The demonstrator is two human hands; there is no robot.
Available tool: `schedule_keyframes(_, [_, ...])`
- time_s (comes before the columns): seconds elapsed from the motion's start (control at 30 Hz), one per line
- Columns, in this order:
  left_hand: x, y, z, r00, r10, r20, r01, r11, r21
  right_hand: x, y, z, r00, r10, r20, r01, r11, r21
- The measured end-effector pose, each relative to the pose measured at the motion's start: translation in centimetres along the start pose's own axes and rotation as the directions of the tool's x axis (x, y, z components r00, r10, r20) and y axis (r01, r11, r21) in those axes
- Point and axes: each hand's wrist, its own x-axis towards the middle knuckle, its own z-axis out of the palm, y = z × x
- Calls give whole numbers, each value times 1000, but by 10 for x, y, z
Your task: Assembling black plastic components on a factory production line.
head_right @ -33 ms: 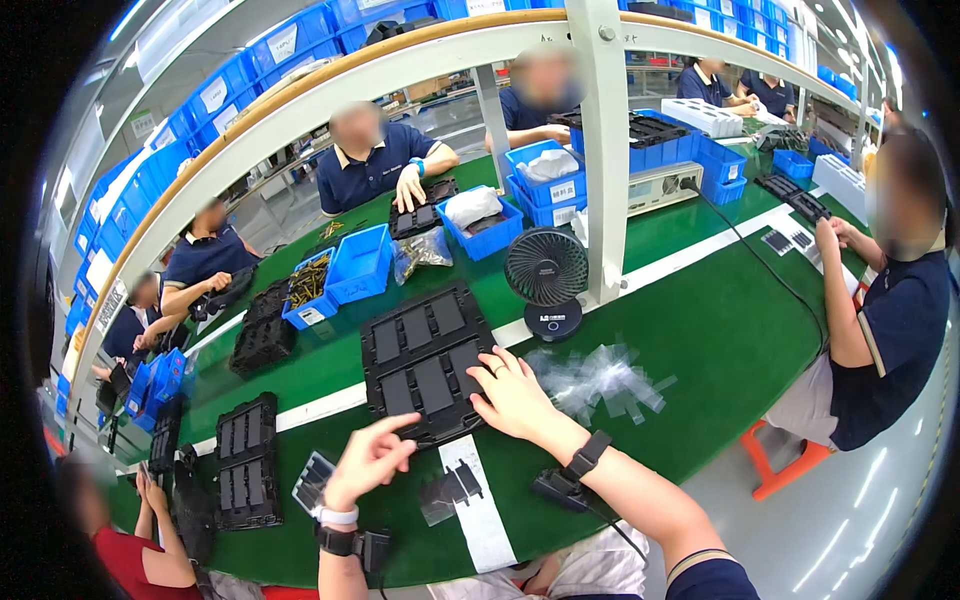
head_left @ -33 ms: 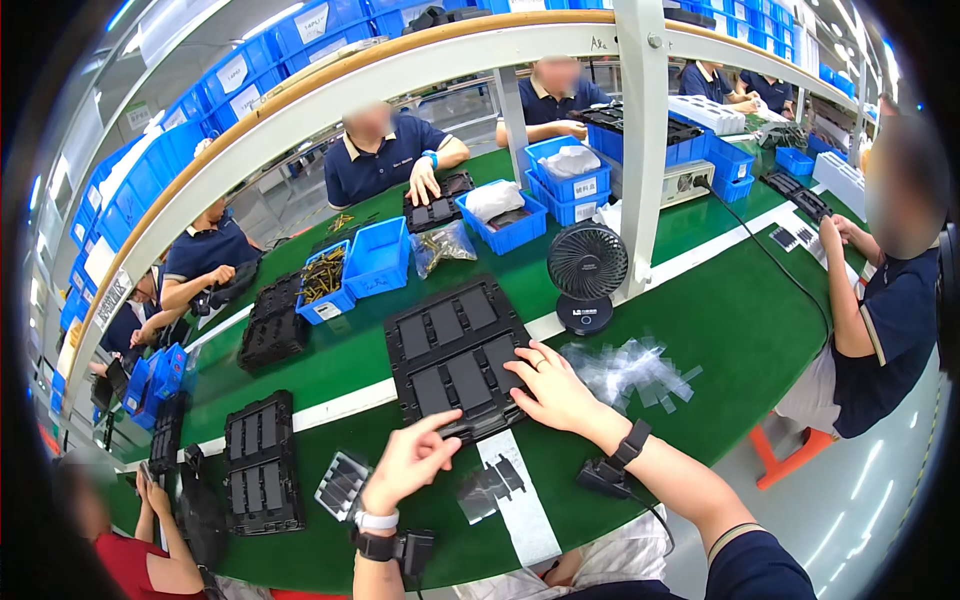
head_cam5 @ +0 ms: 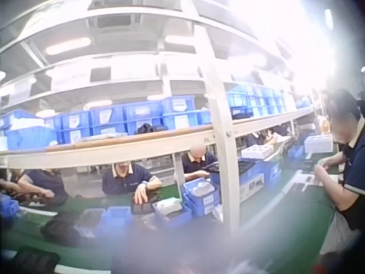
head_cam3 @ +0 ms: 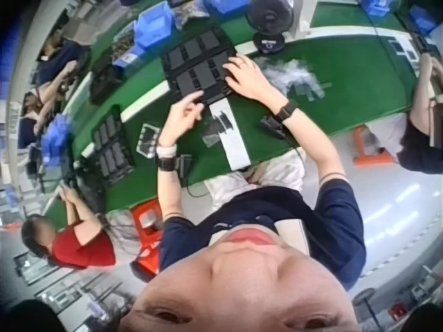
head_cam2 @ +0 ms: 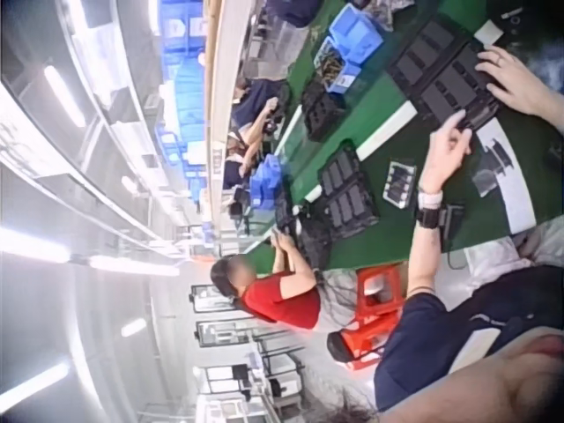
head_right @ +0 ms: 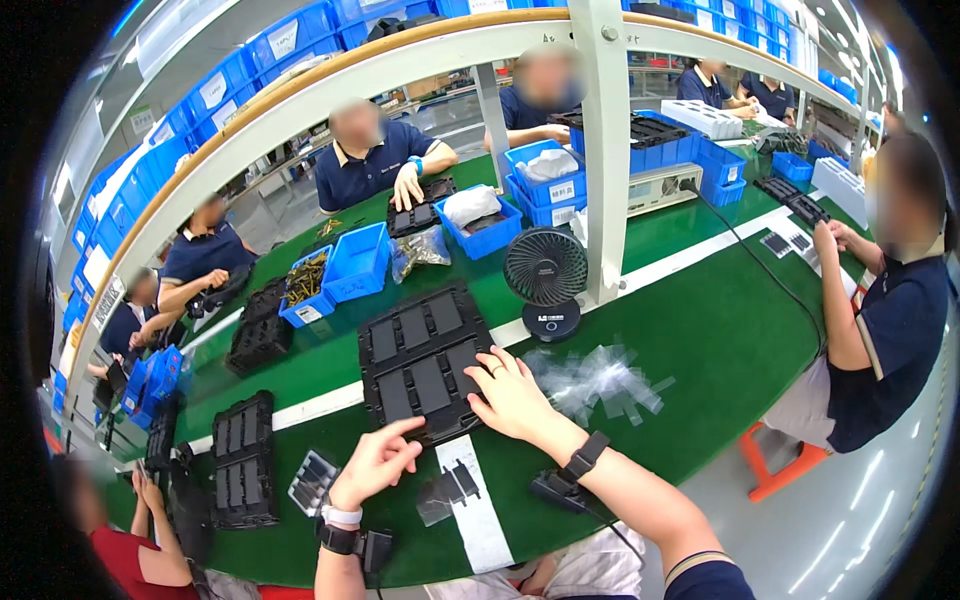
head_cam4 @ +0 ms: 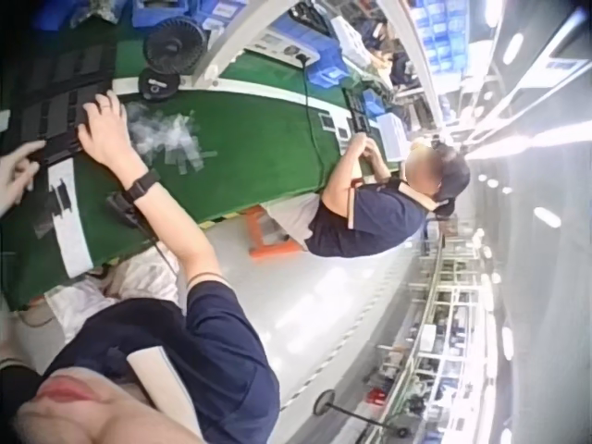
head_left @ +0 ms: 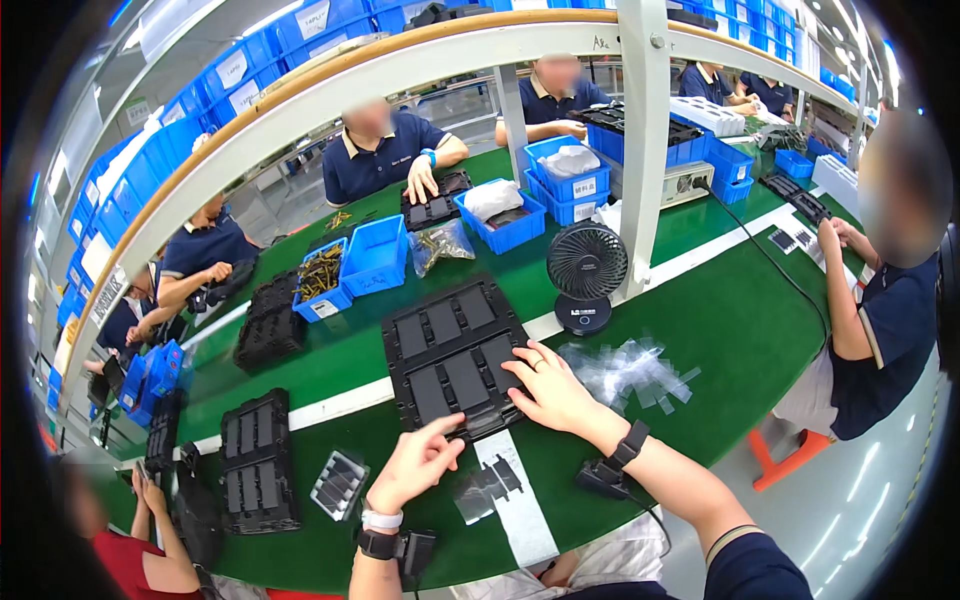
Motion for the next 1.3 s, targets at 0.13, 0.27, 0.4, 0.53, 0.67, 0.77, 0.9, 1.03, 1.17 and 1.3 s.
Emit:
schedule_keyframes(0.13, [2,-4,15,996,90,-3,-90,995,-42,-1,1,-5,1000,13,-12,-14,1000,-9])
schedule_keyframes(0.27, [4,-10,13,997,69,20,-67,995,-76,-2,1,-4,1000,7,-13,-7,1000,-7])
schedule_keyframes(0.4, [3,-8,16,1000,21,3,-21,999,-28,-4,3,1,1000,-5,-9,5,1000,-19])
schedule_keyframes(0.53, [7,-13,17,993,115,-35,-115,993,9,-2,0,-6,1000,12,5,-12,1000,-22])
schedule_keyframes(0.67, [7,-16,16,995,99,-22,-100,995,-14,-1,-1,-6,1000,10,-13,-10,1000,-8])
schedule_keyframes(0.77, [6,-14,16,994,107,-28,-107,994,-5,-2,-2,-7,1000,17,-7,-17,999,30])
schedule_keyframes(0.9, [6,-13,16,993,112,-25,-112,994,16,-2,0,-5,1000,12,-7,-12,1000,16])
schedule_keyframes(1.03, [3,-8,16,993,109,-38,-107,993,58,-4,-1,-4,1000,14,-10,-14,1000,-2])
schedule_keyframes(1.17, [1,-2,17,999,40,-34,-40,999,-9,-3,1,-2,1000,18,-6,-18,1000,-7])
schedule_keyframes(1.3, [-1,-6,19,995,83,-55,-83,997,0,-3,-1,-1,1000,8,-1,-8,1000,5])
